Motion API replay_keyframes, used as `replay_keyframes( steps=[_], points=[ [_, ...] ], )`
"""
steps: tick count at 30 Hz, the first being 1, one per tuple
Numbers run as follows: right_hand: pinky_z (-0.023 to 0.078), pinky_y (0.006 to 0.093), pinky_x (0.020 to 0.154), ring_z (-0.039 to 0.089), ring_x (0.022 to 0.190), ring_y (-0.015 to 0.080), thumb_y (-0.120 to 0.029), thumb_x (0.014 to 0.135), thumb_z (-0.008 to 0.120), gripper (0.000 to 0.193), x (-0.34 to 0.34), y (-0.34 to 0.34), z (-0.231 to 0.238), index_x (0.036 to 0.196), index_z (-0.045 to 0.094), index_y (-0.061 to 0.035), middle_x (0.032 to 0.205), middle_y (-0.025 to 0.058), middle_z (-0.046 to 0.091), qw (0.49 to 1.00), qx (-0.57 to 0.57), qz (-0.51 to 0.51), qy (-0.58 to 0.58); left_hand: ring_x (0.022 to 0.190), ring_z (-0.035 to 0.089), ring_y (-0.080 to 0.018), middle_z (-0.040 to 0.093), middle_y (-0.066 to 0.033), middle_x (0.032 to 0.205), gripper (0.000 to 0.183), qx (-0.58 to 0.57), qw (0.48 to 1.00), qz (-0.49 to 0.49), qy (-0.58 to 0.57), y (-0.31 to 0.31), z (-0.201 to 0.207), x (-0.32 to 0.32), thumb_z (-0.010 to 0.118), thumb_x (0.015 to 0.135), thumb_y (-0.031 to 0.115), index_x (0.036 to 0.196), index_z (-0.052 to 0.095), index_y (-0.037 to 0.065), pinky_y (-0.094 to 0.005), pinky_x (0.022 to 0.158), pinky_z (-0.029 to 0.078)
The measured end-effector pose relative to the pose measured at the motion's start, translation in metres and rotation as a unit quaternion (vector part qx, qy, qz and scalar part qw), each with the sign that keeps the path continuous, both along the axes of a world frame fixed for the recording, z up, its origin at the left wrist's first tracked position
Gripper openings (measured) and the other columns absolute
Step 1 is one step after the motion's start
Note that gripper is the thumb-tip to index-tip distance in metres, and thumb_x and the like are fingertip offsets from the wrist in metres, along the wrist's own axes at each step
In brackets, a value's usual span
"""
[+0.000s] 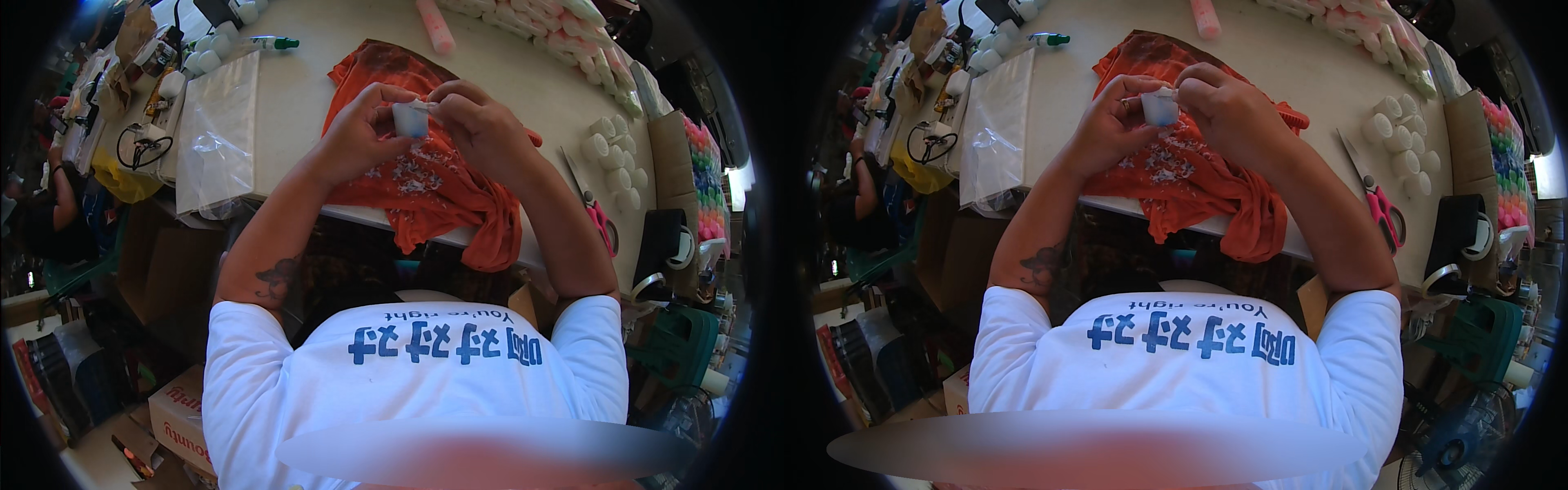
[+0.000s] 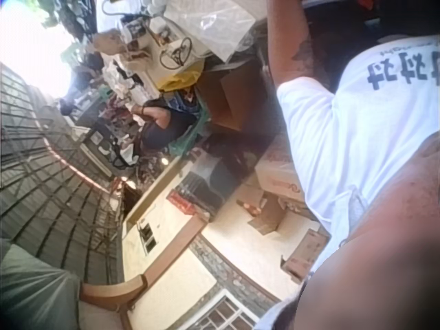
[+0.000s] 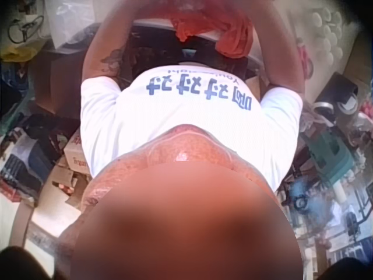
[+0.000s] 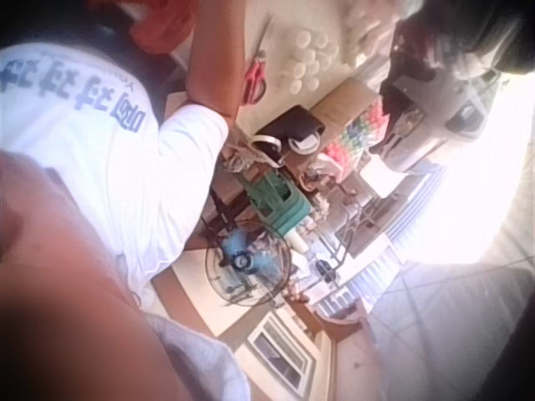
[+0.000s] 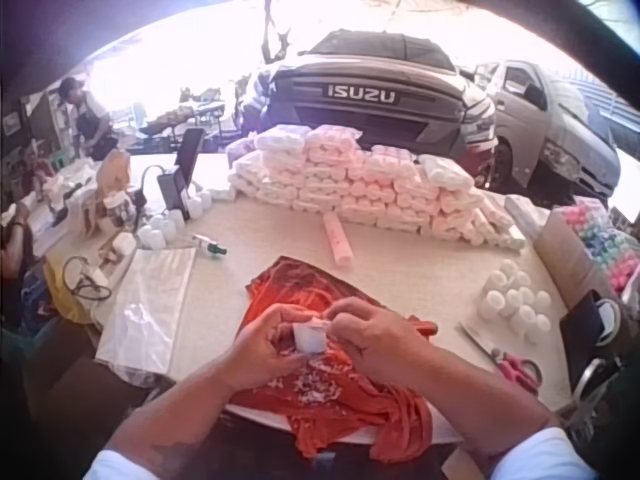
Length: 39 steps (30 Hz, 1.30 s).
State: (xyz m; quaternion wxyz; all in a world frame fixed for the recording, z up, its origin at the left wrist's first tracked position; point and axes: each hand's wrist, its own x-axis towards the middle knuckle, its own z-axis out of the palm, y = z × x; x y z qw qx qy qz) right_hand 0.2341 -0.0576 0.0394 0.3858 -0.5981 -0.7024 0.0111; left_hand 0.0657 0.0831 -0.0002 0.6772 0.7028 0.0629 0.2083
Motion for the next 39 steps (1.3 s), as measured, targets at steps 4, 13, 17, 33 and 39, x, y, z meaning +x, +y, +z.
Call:
replay_keyframes(
  steps=[4, 13, 17, 33, 39],
  points=[
    [0.055, 0.0362, 0.071, 0.067, 0.087, 0.0291, 0.002, 0.091, 0.062, 0.006, -0.003, -0.008, 0.002, 0.096, 0.062, -0.0023, 0.107, 0.0104, 0.064, 0.994, -0.093, 0.044, -0.029, 0.113, 0.062, -0.0190, 0.058, -0.0097, 0.124, 0.052, 0.008, 1.000, 0.007, 0.008, 0.006, -0.004, -0.001, 0.072, 0.083, -0.003, 0.127, 0.046, 0.006, -0.0321, 0.093, 0.053],
    [0.055, 0.0375, 0.072, 0.066, 0.086, 0.0306, 0.004, 0.087, 0.063, 0.006, 0.003, 0.006, -0.009, 0.091, 0.061, -0.0004, 0.108, 0.0095, 0.064, 0.999, -0.030, -0.024, -0.032, 0.100, 0.066, -0.0170, 0.064, -0.0093, 0.111, 0.048, 0.065, 0.995, 0.022, 0.071, 0.002, 0.003, 0.000, 0.076, 0.080, -0.003, 0.122, 0.054, 0.003, -0.0309, 0.082, 0.058],
    [0.054, 0.0393, 0.068, 0.065, 0.082, 0.0314, 0.001, 0.080, 0.064, 0.011, 0.001, 0.000, -0.009, 0.090, 0.061, -0.0028, 0.102, 0.0083, 0.062, 0.997, -0.032, 0.006, -0.076, 0.107, 0.062, -0.0160, 0.058, -0.0083, 0.125, 0.049, 0.118, 0.988, 0.033, 0.099, 0.002, 0.005, 0.000, 0.072, 0.081, -0.008, 0.125, 0.054, 0.004, -0.0318, 0.086, 0.059],
    [0.053, 0.0399, 0.068, 0.065, 0.083, 0.0309, 0.002, 0.083, 0.065, 0.012, -0.004, -0.008, -0.007, 0.093, 0.063, -0.0034, 0.110, 0.0100, 0.058, 0.998, -0.054, 0.016, -0.033, 0.101, 0.064, -0.0209, 0.061, -0.0117, 0.116, 0.054, 0.191, 0.978, 0.063, 0.047, 0.005, -0.010, 0.003, 0.079, 0.072, -0.002, 0.120, 0.054, 0.003, -0.0337, 0.087, 0.054],
    [0.052, 0.0419, 0.067, 0.065, 0.082, 0.0326, 0.000, 0.081, 0.066, 0.012, -0.005, -0.005, -0.005, 0.092, 0.062, -0.0043, 0.112, 0.0103, 0.056, 0.996, -0.070, 0.019, -0.041, 0.096, 0.065, -0.0252, 0.063, -0.0143, 0.112, 0.056, 0.222, 0.972, 0.077, 0.015, 0.006, -0.016, 0.006, 0.081, 0.070, 0.003, 0.119, 0.055, 0.003, -0.0350, 0.083, 0.054]
  ],
)
